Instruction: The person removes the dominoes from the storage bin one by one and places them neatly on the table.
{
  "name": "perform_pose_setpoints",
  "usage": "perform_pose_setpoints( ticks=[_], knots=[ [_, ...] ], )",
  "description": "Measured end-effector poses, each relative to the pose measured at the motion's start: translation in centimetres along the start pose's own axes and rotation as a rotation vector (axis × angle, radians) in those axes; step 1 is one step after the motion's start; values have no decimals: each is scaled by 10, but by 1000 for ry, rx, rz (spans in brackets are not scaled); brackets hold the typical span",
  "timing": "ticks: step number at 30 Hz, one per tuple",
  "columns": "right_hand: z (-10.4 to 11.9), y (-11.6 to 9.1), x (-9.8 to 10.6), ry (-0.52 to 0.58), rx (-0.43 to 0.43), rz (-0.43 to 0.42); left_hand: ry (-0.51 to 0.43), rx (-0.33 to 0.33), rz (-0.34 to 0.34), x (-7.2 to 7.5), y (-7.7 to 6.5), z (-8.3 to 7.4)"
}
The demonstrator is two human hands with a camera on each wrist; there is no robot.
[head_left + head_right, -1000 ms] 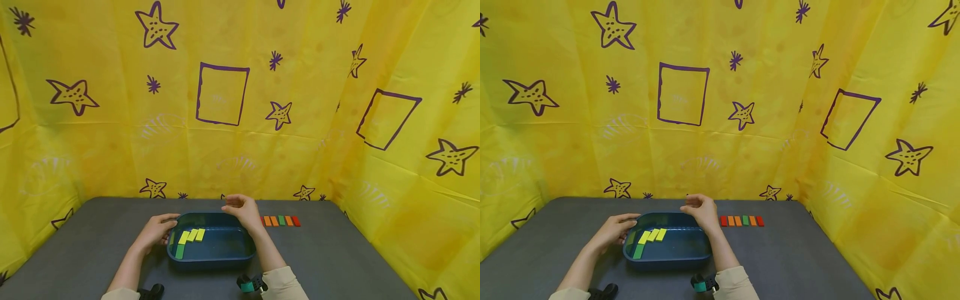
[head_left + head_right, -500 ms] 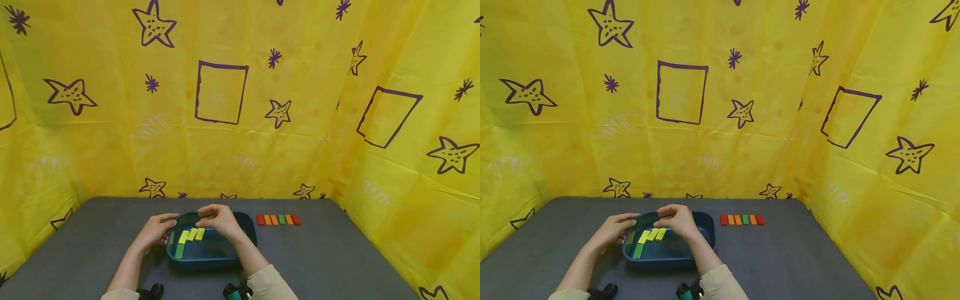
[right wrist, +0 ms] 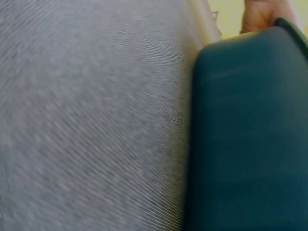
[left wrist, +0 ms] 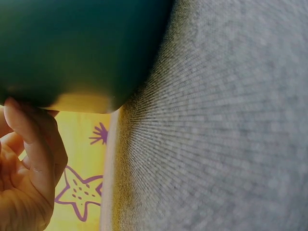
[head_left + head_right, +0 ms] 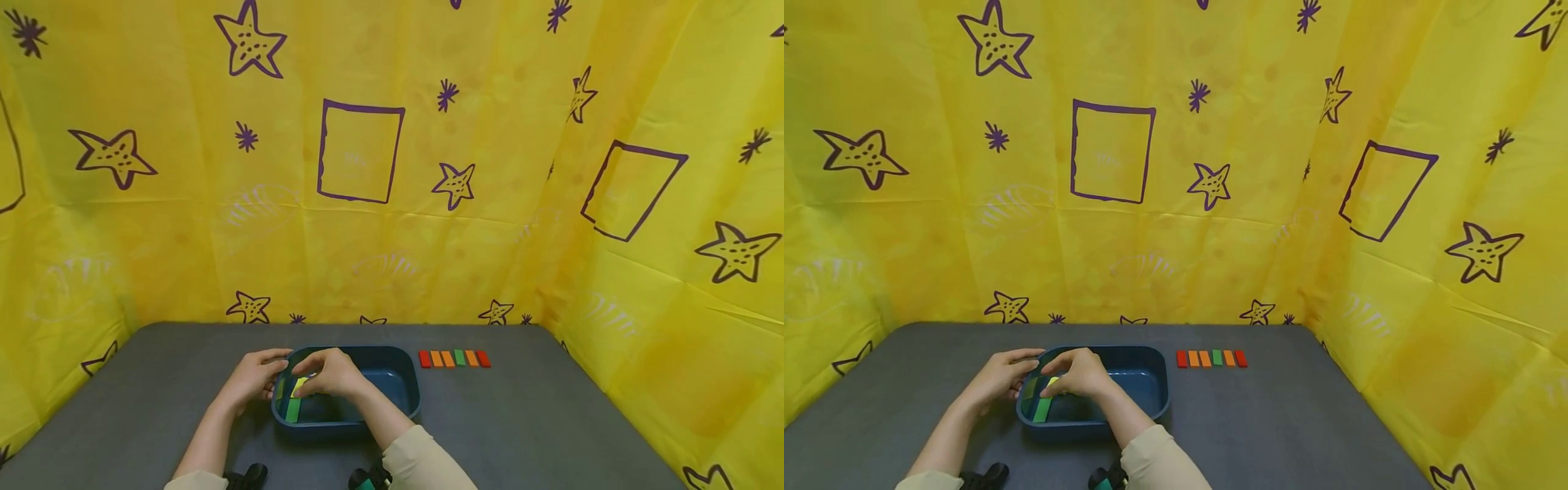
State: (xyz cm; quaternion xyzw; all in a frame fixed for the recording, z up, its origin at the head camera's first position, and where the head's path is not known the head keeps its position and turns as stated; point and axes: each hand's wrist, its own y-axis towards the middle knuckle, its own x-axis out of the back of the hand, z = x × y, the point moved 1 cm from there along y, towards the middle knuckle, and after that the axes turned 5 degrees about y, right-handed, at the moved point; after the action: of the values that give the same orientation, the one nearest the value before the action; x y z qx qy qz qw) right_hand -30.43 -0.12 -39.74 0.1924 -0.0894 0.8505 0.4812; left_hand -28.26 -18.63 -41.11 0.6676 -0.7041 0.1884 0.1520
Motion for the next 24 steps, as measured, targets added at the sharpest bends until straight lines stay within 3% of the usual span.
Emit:
perform_pose_setpoints(
  ticks=[3, 10, 24],
  knots=[
    [-2, 1, -5, -40, -26, 23, 8, -7, 5, 0, 0, 1],
    [-5, 2, -8, -150, 11, 58, 6, -17, 6, 0, 0, 1],
    [-7, -1, -16, -224, -21, 84, 12, -8, -6, 0, 0, 2]
  ],
)
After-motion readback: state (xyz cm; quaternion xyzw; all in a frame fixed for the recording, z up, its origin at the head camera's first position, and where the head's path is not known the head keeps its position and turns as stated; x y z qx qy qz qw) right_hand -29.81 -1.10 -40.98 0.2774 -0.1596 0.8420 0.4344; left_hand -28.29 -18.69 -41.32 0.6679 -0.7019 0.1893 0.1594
